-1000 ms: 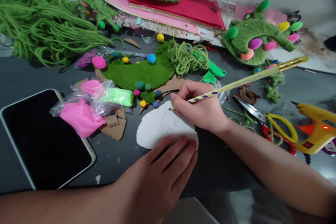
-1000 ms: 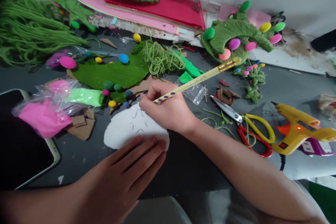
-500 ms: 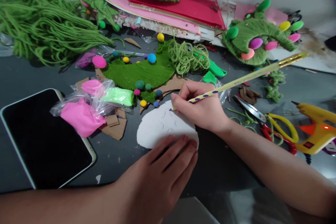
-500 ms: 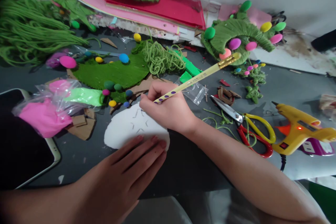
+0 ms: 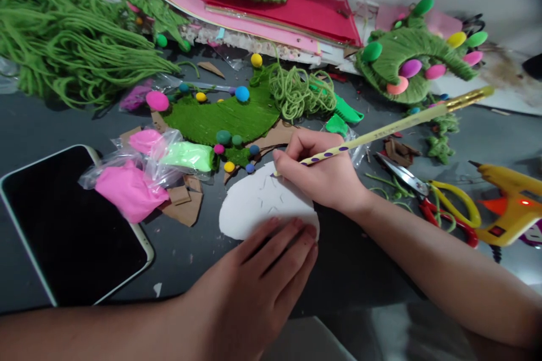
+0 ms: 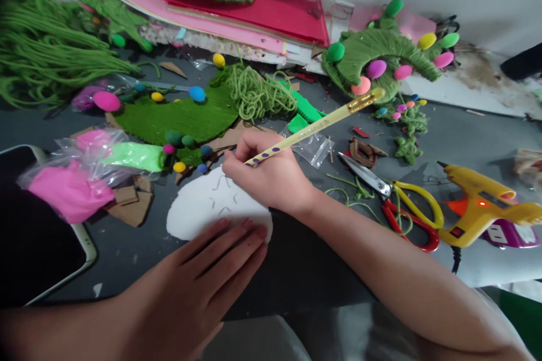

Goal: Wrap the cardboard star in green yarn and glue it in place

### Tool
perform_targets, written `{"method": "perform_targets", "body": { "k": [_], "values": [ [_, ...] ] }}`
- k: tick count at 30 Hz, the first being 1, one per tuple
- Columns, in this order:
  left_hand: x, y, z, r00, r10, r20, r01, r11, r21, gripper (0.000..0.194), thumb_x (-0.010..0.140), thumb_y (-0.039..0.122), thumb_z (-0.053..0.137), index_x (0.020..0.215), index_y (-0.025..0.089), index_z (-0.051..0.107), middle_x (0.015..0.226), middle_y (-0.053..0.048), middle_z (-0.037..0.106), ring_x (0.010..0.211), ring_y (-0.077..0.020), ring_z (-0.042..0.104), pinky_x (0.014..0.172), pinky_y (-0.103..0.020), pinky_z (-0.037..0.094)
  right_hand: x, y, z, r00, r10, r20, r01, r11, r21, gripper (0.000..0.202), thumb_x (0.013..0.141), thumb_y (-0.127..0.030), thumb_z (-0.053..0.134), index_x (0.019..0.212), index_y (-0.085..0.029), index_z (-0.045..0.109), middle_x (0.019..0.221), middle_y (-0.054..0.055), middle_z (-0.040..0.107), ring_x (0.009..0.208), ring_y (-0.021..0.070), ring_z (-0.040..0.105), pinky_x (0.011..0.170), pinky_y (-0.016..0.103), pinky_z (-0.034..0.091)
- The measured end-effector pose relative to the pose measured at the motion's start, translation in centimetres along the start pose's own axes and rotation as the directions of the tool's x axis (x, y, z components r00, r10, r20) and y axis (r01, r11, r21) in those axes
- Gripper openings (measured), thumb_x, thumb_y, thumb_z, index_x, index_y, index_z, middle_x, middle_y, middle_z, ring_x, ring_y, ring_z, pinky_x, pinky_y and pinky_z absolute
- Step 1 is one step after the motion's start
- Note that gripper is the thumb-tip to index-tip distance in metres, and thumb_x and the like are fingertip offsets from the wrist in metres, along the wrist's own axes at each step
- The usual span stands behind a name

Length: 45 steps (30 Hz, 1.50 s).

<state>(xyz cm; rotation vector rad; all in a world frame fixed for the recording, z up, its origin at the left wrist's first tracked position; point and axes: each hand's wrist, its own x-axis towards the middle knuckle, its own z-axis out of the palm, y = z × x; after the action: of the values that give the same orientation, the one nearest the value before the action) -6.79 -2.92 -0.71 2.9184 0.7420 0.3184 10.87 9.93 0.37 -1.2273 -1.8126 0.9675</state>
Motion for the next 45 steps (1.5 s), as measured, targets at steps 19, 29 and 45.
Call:
{"method": "perform_targets", "body": {
  "k": [19, 29, 45],
  "values": [
    [0.0, 0.1, 0.3, 1.000, -0.008, -0.006, 0.008, 1.000, 0.015, 0.067, 0.102, 0.036, 0.045, 0.159, 0.002, 0.040, 0.168, -0.020, 0.039, 0.151, -0.0367, 0.039, 0.128, -0.053, 0.009, -0.2, -0.3, -0.2, 0.997, -0.036, -0.063, 0.039, 0.998, 0.046, 0.039, 0.089, -0.033, 0.076, 0.059, -0.018, 0.056, 0.056, -0.003, 0.058, 0.053, 0.0076, 0.047, 0.050, 0.023, 0.037],
    [-0.1, 0.0, 0.0, 1.000, 0.004, 0.006, -0.004, 1.000, 0.006, 0.071, 0.101, 0.038, 0.048, 0.160, 0.000, 0.039, 0.169, -0.022, 0.037, 0.153, -0.0388, 0.036, 0.130, -0.054, 0.007, -0.6, 0.3, -1.2, 0.994, -0.057, 0.095, 0.052, 0.997, 0.049, 0.035, 0.082, -0.017, 0.074, 0.057, -0.018, 0.049, 0.053, -0.005, 0.051, 0.050, 0.0051, 0.040, 0.044, 0.020, 0.031],
    [-0.2, 0.3, 0.3, 0.999, -0.036, 0.013, 0.037, 0.998, -0.048, 0.078, 0.098, 0.044, 0.054, 0.161, 0.000, 0.036, 0.170, -0.022, 0.033, 0.157, -0.0395, 0.028, 0.132, -0.054, 0.005, -0.4, 0.5, -1.3, 0.988, -0.105, 0.111, 0.101, 0.994, 0.039, 0.032, 0.079, -0.009, 0.069, 0.057, -0.018, 0.048, 0.054, -0.006, 0.049, 0.053, 0.0045, 0.039, 0.049, 0.020, 0.032]
  ]
}}
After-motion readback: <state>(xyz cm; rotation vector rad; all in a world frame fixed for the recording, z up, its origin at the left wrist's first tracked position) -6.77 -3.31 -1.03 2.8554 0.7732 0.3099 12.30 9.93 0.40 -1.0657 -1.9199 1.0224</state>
